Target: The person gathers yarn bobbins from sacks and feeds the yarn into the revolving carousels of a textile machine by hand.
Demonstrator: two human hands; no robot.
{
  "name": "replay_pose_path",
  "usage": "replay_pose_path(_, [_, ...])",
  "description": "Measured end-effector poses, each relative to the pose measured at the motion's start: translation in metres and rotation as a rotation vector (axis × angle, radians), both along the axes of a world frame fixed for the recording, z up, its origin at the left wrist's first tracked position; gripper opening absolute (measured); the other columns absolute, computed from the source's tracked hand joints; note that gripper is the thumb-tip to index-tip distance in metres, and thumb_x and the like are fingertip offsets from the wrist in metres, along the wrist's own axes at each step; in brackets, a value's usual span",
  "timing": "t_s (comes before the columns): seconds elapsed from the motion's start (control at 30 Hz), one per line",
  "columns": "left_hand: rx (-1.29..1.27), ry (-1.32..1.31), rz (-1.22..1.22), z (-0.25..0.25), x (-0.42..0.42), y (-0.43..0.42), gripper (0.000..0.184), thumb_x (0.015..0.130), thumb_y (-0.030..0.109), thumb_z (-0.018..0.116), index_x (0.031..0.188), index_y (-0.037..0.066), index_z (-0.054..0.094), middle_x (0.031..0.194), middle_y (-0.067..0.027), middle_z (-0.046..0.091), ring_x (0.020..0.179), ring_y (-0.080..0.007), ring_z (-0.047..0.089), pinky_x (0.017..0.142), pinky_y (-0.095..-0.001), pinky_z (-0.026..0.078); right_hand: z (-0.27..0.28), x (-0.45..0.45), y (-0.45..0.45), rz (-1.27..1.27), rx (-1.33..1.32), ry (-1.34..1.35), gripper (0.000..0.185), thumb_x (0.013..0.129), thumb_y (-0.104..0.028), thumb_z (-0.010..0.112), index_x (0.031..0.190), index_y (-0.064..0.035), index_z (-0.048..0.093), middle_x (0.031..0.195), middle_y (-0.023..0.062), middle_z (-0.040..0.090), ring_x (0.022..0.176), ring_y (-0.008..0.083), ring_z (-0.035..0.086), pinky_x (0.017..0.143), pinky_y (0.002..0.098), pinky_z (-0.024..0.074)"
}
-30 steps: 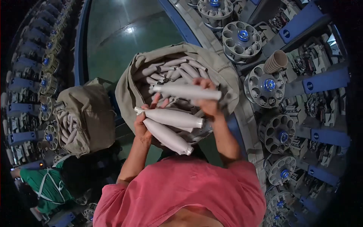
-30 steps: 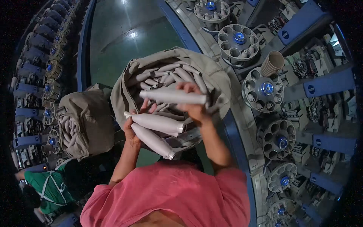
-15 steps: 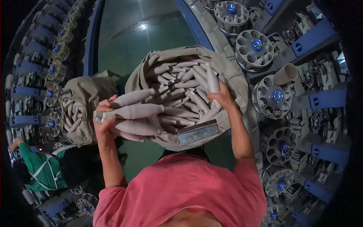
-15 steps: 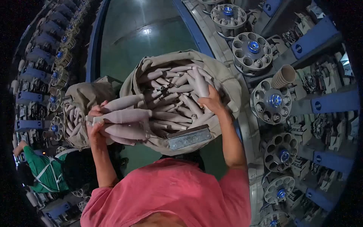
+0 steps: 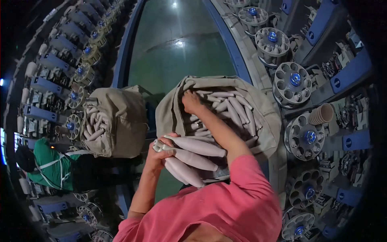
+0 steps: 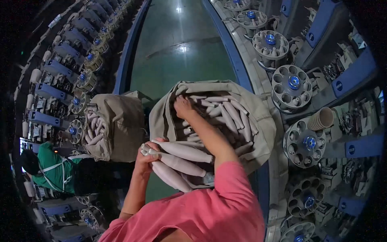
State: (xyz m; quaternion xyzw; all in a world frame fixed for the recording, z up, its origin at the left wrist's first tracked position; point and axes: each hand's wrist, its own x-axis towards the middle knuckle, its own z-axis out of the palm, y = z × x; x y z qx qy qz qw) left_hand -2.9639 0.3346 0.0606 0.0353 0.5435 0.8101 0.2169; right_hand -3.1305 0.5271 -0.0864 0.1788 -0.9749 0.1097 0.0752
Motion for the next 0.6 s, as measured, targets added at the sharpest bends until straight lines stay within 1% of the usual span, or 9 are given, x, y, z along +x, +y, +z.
replay_pose_path(0.03, [-0.048,-0.008,0.013,-0.004,0.002,0.002,0.025,0.059,0.004,0.073,0.081,0.002,0.061,0.117,-0.0174,0.055,0.104,-0.0254,0.055,0.087,-0.0343,0.044,-0.034,-0.013,-0.008,-0.024,-0.038,0.058,0.024,0.068,-0.004,0.058,0.091,-0.0005,0.063,0.109,0.0175,0.056,0.109,0.0361,0.05,0.086,0.0435,0.0463])
replay_pose_path(0.17, [-0.02,-0.011,0.092,-0.009,0.011,-0.026,0.024,0.062,0.009,0.072,0.081,0.003,0.06,0.117,-0.0167,0.054,0.106,-0.0268,0.054,0.087,-0.0353,0.045,0.027,0.039,0.031,-0.039,-0.177,-0.26,0.05,0.067,-0.006,0.062,0.116,0.0015,0.05,0.103,0.0199,0.057,0.099,0.0373,0.057,0.087,0.043,0.0469])
replay_pose_path(0.23, [0.117,0.021,0.146,-0.004,0.01,-0.033,0.024,0.062,0.01,0.073,0.08,0.003,0.058,0.116,-0.0166,0.054,0.107,-0.0285,0.054,0.089,-0.0377,0.046,0.065,0.091,0.097,-0.24,-0.454,-0.527,0.051,0.063,-0.009,0.065,0.111,0.0016,0.049,0.117,0.02,0.054,0.11,0.0339,0.053,0.089,0.0472,0.0445])
replay_pose_path(0.27, [0.178,0.024,0.169,-0.004,0.008,-0.034,0.024,0.062,0.012,0.073,0.079,0.003,0.057,0.115,-0.0166,0.055,0.107,-0.0296,0.054,0.09,-0.0396,0.046,0.038,0.119,0.133,-0.288,-0.845,-0.249,0.053,0.064,-0.011,0.066,0.113,0.0005,0.049,0.108,0.0185,0.057,0.089,0.028,0.063,0.075,0.0434,0.0509])
replay_pose_path(0.3, [0.147,0.02,0.14,0.001,0.005,-0.031,0.024,0.062,0.012,0.072,0.078,0.004,0.057,0.115,-0.0164,0.055,0.107,-0.0289,0.054,0.089,-0.0386,0.046,0.085,0.151,0.162,-0.193,-1.621,-0.623,0.057,0.067,-0.019,0.07,0.116,-0.0004,0.047,0.1,0.0161,0.058,0.064,0.021,0.063,0.056,0.0363,0.053])
replay_pose_path(0.37, [0.046,0.014,0.027,0.011,-0.01,-0.024,0.023,0.062,0.01,0.071,0.079,0.003,0.058,0.116,-0.016,0.055,0.105,-0.0254,0.055,0.086,-0.0348,0.046,0.14,0.21,0.187,-0.015,-2.069,-0.179,0.058,0.072,-0.027,0.073,0.117,-0.002,0.047,0.087,0.0128,0.058,0.051,0.0165,0.058,0.042,0.0286,0.048])
replay_pose_path(0.47, [-0.019,0.115,-0.237,0.044,-0.023,0.028,0.02,0.065,0.0,0.068,0.083,0.001,0.06,0.118,-0.0161,0.055,0.106,-0.0219,0.054,0.085,-0.0315,0.045,0.193,0.277,0.192,-0.007,-1.822,-0.19,0.057,0.078,-0.038,0.072,0.115,-0.0019,0.048,0.072,0.0077,0.058,0.052,0.0155,0.058,0.04,0.0276,0.046])
replay_pose_path(0.53, [-0.075,0.131,-0.425,0.055,-0.025,0.065,0.027,0.066,-0.002,0.067,0.093,0.0,0.064,0.117,-0.0159,0.055,0.108,-0.0205,0.053,0.087,-0.0324,0.045,0.21,0.307,0.166,-0.441,-1.398,-0.367,0.063,0.078,-0.046,0.071,0.117,-0.0012,0.047,0.07,0.006,0.058,0.054,0.0131,0.058,0.043,0.0255,0.0466])
replay_pose_path(0.6, [-0.077,0.137,-0.628,0.066,-0.023,0.103,0.041,0.068,-0.002,0.069,0.109,0.001,0.064,0.105,-0.0115,0.061,0.095,-0.0174,0.059,0.08,-0.0305,0.049,0.223,0.328,0.113,-0.611,-0.762,-0.25,0.053,0.082,-0.045,0.065,0.104,0.0011,0.049,0.079,0.0164,0.062,0.07,0.0313,0.064,0.058,0.0394,0.0488])
